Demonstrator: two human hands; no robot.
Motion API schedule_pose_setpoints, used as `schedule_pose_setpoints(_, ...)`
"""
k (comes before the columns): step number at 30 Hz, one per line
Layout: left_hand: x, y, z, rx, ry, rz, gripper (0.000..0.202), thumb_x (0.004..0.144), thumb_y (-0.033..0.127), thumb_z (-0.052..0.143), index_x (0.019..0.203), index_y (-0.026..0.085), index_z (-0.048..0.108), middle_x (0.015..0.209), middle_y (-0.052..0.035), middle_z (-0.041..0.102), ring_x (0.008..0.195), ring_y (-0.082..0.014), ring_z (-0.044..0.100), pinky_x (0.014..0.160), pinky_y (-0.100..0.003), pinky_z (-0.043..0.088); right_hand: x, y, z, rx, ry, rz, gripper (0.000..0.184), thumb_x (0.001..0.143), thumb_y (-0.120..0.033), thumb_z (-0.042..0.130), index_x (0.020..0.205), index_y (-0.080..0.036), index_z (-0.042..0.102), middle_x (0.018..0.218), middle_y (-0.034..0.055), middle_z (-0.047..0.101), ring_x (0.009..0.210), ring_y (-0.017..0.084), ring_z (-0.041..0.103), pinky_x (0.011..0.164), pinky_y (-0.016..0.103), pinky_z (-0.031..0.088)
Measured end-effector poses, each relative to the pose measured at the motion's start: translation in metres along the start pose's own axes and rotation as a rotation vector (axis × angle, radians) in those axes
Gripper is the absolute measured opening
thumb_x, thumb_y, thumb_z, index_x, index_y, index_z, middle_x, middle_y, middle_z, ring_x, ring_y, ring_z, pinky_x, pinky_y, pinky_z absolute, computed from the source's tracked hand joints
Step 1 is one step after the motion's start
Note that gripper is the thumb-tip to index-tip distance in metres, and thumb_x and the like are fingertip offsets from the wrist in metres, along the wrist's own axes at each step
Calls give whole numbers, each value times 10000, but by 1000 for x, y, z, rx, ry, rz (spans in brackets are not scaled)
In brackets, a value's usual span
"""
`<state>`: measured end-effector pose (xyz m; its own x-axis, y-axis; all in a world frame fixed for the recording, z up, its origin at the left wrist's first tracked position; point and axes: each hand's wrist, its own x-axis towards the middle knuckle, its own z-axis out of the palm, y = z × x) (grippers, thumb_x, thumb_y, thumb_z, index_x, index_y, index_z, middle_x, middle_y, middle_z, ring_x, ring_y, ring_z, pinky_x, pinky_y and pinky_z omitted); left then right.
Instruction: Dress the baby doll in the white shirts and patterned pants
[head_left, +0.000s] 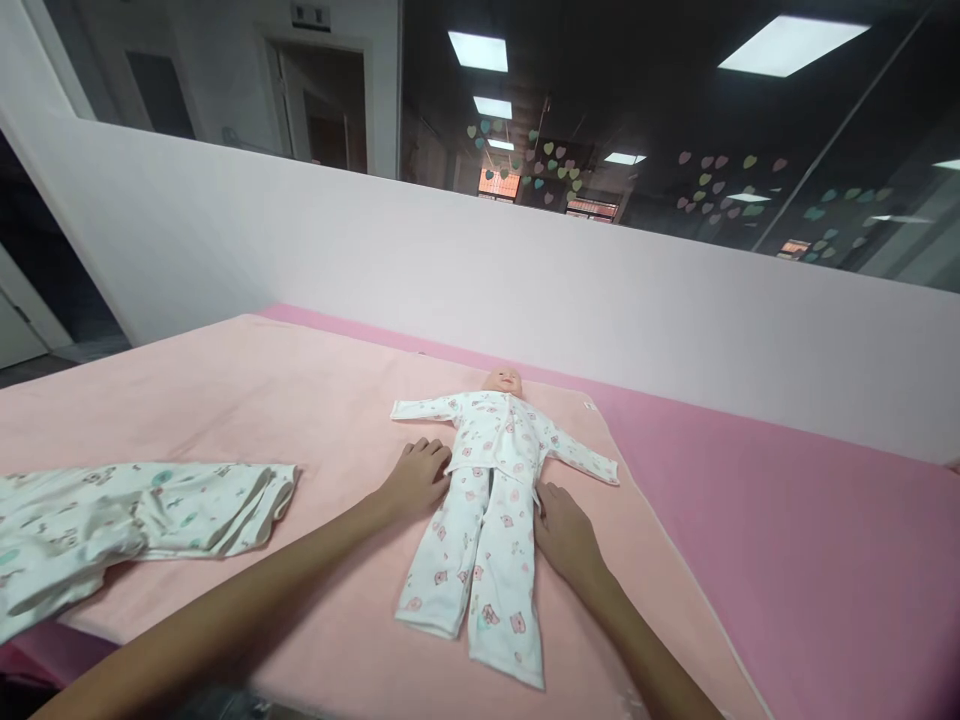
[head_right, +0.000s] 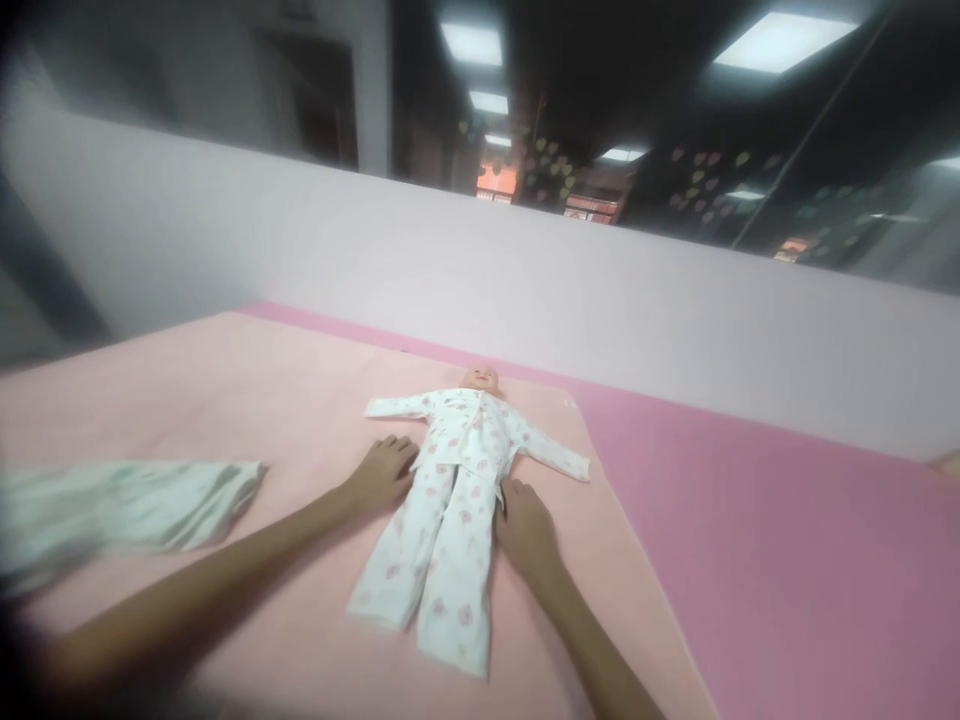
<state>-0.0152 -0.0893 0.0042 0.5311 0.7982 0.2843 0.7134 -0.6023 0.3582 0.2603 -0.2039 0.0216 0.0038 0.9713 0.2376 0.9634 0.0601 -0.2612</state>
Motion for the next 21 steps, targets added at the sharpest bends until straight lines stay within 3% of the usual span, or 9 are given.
schedule_pose_setpoints(3,-7,6,-2,14,3,-93,219,971,325,449,823,209,561,965,-97,661,946,-289,569,873,-447,376,-7,1,-7,-22,29,70,239,1015,-342,433,814,-228,496,807,43,597,770,221,556,649,307,351)
schedule_pose_setpoints(6,-34,12,-15,21,20,-155,266,977,324,443,762,205,543,920,-88,651,925,-281,573,872,-448,374,-32,4,-21,-34,63,93,305,1012,-330,448,726,-238,395,712,17,538,700,209,532,628,309,340)
schedule_pose_setpoints(9,-79,20,-33,-44,3,-169,242,982,304,437,787,206,542,916,-66,640,910,-261,569,867,-434,384,-72,-9,-31,32,142,56,265,1022,-339,469,776,-243,445,744,22,552,724,223,550,640,326,386)
schedule_pose_setpoints(11,-111,27,-43,-132,-37,-100,169,976,315,473,880,216,569,980,-55,644,943,-253,567,884,-421,397,-101,-30,-32,101,184,-26,141,1002,-348,542,908,-244,528,863,47,607,811,246,582,689,351,438)
schedule_pose_setpoints(13,-139,34,-49,-204,-83,-3,126,943,344,555,994,232,583,1102,-52,640,1022,-257,556,926,-411,406,-125,-58,-26,137,187,-168,94,976,-321,597,1024,-247,563,971,69,636,893,268,595,764,388,469)
schedule_pose_setpoints(16,-164,42,-48,-243,-105,61,271,880,371,654,1106,249,568,1238,-55,599,1141,-278,511,986,-414,401,-144,-98,-6,149,182,-291,209,957,-286,620,1161,-256,580,1097,90,655,961,291,604,804,414,474)
schedule_pose_setpoints(18,-169,46,-42,-243,-65,12,255,869,318,644,1096,242,556,1225,-55,591,1146,-279,501,992,-421,398,-145,-115,11,150,210,-249,228,971,-277,606,1196,-256,579,1104,89,664,957,293,606,805,420,467)
schedule_pose_setpoints(21,-169,52,-32,-225,17,-85,129,868,211,568,994,229,547,1132,-50,601,1072,-267,522,959,-423,405,-135,-128,32,169,263,-144,121,987,-242,580,1107,-251,592,997,63,673,904,278,607,801,415,448)
